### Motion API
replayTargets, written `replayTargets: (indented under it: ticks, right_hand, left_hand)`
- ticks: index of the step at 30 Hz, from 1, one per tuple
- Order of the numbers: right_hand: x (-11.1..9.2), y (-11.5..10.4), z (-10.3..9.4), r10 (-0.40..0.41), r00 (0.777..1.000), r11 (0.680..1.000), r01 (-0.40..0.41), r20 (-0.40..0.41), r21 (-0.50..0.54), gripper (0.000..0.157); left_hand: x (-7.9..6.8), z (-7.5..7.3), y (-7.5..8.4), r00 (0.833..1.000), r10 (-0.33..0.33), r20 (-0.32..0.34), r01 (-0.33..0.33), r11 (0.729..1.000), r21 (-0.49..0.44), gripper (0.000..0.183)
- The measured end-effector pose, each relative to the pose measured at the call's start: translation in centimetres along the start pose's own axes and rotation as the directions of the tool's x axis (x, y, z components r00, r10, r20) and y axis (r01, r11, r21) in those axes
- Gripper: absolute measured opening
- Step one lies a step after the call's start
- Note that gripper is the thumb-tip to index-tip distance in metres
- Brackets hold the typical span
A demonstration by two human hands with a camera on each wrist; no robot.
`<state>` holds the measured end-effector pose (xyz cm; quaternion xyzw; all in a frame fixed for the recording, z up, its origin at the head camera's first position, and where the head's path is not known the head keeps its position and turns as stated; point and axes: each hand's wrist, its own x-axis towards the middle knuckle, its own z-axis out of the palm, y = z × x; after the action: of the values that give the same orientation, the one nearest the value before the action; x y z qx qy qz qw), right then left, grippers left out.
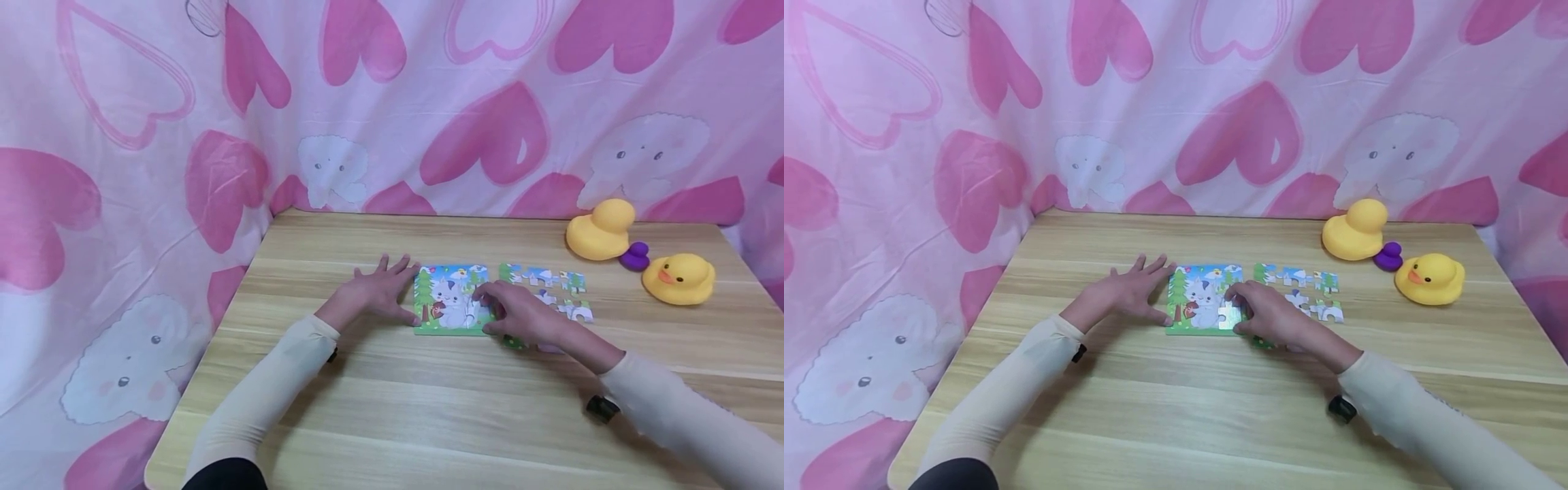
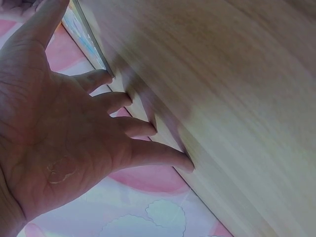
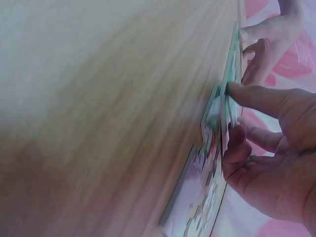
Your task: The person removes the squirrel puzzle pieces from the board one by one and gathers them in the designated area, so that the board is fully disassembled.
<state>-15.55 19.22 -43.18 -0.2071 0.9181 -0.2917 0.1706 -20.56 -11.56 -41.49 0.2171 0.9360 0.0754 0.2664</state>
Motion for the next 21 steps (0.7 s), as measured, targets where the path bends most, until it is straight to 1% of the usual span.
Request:
replayTargets:
  ticks: [2,6,9,10,13,17,21]
  right_hand:
    - [0.2,0.1,0.0,-0.003,1.000,1.000,0.003,0.008,-0.010,0.054]
    - [0.4,0.1,-0.1,-0.007,1.000,0.999,0.007,0.019,-0.032,0.062]
    - [0.2,0.1,0.1,-0.002,1.000,0.999,0.002,0.007,-0.055,0.069]
    - [0.2,0.1,0.2,-0.005,1.000,0.998,0.005,-0.004,-0.066,0.069]
    - [-0.2,0.1,0.3,-0.036,0.998,0.995,0.032,-0.047,-0.099,0.069]
    - [-1.3,0.3,0.0,-0.082,0.988,0.992,0.069,-0.130,-0.102,0.067]
    - [-3.3,1.2,-0.7,-0.131,0.965,0.989,0.113,-0.225,-0.091,0.063]
  left_hand:
    - [0.0,0.0,0.1,1.000,-0.001,0.002,0.001,1.000,-0.001,0.121]
    - [0.0,0.0,0.1,1.000,-0.003,0.002,0.003,1.000,-0.001,0.121]
    - [0.0,-0.1,0.2,1.000,-0.001,0.003,0.001,1.000,0.002,0.121]
    - [0.1,-0.1,0.2,1.000,0.000,0.005,0.000,1.000,0.002,0.121]
    - [0.0,-0.2,0.3,1.000,-0.002,0.009,0.002,1.000,0.006,0.121]
    - [0.0,-0.1,0.2,1.000,-0.001,0.007,0.001,1.000,0.011,0.121]
    - [-0.1,0.0,0.1,1.000,0.002,0.004,-0.002,1.000,0.015,0.121]
